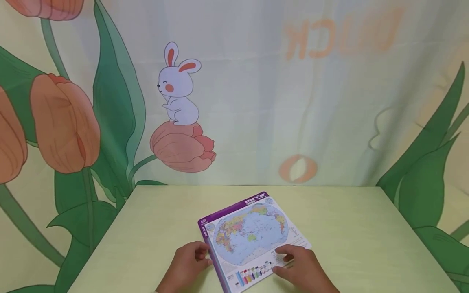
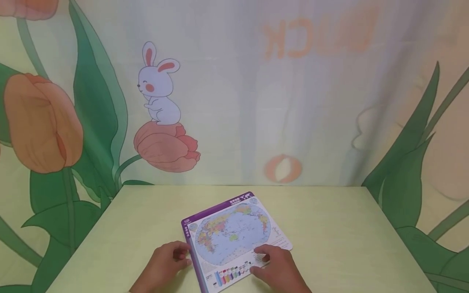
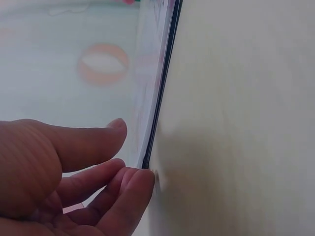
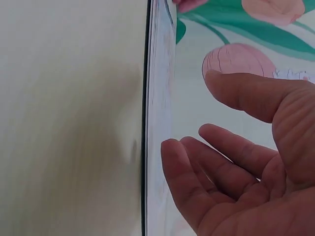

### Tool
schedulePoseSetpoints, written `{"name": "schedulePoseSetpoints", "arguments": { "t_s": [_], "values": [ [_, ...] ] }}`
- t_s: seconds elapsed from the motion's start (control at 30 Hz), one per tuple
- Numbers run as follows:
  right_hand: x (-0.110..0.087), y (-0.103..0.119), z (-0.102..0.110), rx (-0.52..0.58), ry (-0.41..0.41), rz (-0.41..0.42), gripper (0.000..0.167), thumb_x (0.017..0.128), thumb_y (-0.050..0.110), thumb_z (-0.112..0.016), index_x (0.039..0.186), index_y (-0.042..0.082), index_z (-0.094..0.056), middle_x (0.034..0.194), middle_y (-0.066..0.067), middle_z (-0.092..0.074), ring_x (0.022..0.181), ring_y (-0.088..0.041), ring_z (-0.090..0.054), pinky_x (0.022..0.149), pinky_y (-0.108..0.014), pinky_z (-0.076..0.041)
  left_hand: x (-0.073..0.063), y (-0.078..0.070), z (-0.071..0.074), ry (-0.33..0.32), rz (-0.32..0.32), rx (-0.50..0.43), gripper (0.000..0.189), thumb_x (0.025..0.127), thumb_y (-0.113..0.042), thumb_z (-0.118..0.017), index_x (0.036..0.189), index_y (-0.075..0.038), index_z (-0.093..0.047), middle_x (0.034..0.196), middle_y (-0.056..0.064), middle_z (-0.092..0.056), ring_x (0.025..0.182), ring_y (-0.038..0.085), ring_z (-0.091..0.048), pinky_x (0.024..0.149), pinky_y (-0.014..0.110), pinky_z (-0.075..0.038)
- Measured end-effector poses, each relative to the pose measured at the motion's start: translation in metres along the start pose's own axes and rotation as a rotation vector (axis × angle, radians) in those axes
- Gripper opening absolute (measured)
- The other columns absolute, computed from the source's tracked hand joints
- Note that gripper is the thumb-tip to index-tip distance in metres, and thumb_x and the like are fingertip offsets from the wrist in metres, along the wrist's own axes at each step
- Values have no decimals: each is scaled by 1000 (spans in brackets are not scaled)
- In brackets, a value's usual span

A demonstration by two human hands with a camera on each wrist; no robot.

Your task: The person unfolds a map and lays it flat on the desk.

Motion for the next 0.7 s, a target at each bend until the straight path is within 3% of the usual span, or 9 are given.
{"name": "schedulePoseSetpoints", "arguments": {
  "t_s": [0.3, 0.5, 0.6, 0.7],
  "values": [
    [-4, 17, -34, 105, 204, 50, 46, 85, 26, -89, 123, 6, -74, 110, -6, -74, 91, -20, -64, 71, -29, -54, 29, 7, 16, -47, 13, 15, 35, 87, -7, -86, 119, -2, -73, 105, 6, -72, 96, 18, -65, 90, 40, -58],
    [-4, 26, -51, 56, 217, 117, 43, 84, 27, -90, 120, 7, -76, 104, -2, -74, 89, -17, -62, 76, -29, -51, 51, 14, 22, -40, 35, 36, 35, 89, -7, -84, 121, -2, -72, 108, 6, -72, 99, 19, -66, 92, 41, -59],
    [1, 17, -64, 54, 215, 154, 43, 84, 33, -90, 119, 11, -77, 103, 1, -74, 88, -13, -62, 79, -31, -52, 59, 17, 24, -34, 58, 44, 34, 89, -6, -83, 121, -2, -72, 108, 6, -72, 99, 19, -65, 93, 41, -59],
    [16, -11, -87, 73, 221, 188, 44, 83, 43, -90, 119, 20, -77, 102, 10, -74, 88, -5, -61, 79, -29, -52, 65, 20, 25, -35, 73, 55, 33, 91, -5, -82, 122, -2, -72, 108, 5, -72, 99, 19, -64, 93, 42, -59]
  ]
}}
Point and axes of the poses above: each hand's wrist, its own x-axis towards the middle knuckle, its own z-axis out of the back of the hand, y = z × x, the point moved 4 cm from there along x, towards the middle knuckle
